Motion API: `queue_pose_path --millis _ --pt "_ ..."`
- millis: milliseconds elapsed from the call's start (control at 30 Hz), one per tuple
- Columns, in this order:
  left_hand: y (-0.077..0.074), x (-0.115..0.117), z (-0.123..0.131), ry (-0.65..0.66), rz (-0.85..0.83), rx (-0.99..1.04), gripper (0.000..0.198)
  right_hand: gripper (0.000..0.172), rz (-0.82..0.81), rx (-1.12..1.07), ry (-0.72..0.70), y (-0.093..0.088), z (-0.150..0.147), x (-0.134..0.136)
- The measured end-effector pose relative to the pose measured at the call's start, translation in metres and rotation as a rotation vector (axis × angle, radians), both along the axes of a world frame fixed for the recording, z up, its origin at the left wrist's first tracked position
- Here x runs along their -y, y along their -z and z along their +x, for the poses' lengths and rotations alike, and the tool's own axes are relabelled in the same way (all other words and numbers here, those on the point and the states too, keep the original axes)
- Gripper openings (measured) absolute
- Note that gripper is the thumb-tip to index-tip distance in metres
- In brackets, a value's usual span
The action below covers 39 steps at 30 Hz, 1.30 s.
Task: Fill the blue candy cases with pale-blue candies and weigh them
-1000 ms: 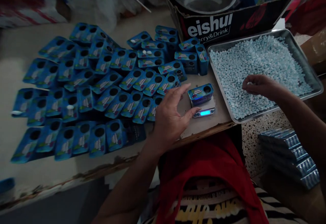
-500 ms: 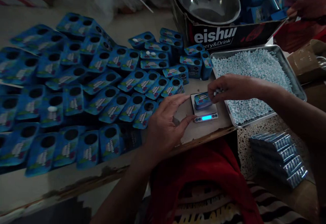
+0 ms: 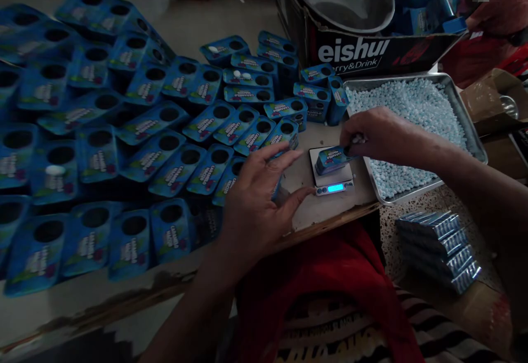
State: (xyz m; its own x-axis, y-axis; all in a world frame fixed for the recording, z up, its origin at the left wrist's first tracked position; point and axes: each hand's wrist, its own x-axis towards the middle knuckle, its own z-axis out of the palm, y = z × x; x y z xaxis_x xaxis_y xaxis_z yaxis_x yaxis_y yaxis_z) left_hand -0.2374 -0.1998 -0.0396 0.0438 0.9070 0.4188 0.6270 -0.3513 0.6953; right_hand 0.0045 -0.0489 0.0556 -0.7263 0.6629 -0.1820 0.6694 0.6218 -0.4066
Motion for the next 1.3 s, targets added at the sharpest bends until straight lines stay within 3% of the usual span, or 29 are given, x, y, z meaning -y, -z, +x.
queue_pose_path --millis 133,267,367,433,533,700,867,1033,1133,1300 --pt "-0.003 0.005 -0.001 -0.014 0.011 -0.061 0.048 0.010 -0.006 -0.112 0.113 0.000 0.016 0.000" --pt "-0.008 0.008 0.003 -0.006 0.046 -0.124 0.040 0.022 -0.235 -0.300 0.288 0.005 0.054 -0.001" --pt "-0.009 0.012 0.009 0.001 0.064 -0.163 0.032 0.027 -0.376 -0.439 0.402 0.022 0.082 0.002" --pt "-0.008 0.017 0.013 -0.013 0.067 -0.175 0.030 0.023 -0.403 -0.413 0.403 0.040 0.090 0.008" --pt "-0.004 0.030 0.015 -0.048 0.055 -0.171 0.030 0.011 -0.272 -0.132 0.288 0.066 0.080 0.025" --pt "0.004 0.058 0.013 -0.132 0.016 -0.187 0.029 0.031 0.235 0.414 0.122 0.092 0.049 0.059" --pt "0.009 0.078 0.011 -0.207 0.009 -0.198 0.027 0.038 0.252 0.469 0.022 0.102 0.042 0.070" --pt "0.011 0.076 0.010 -0.169 -0.006 -0.194 0.026 0.030 0.213 0.481 0.133 0.086 0.045 0.062" --pt "0.011 0.069 0.012 -0.145 -0.011 -0.206 0.025 0.026 0.143 0.392 0.182 0.055 0.051 0.046" --pt "0.013 0.055 0.019 -0.085 0.038 -0.200 0.027 0.020 0.122 0.158 0.103 0.000 0.038 0.017"
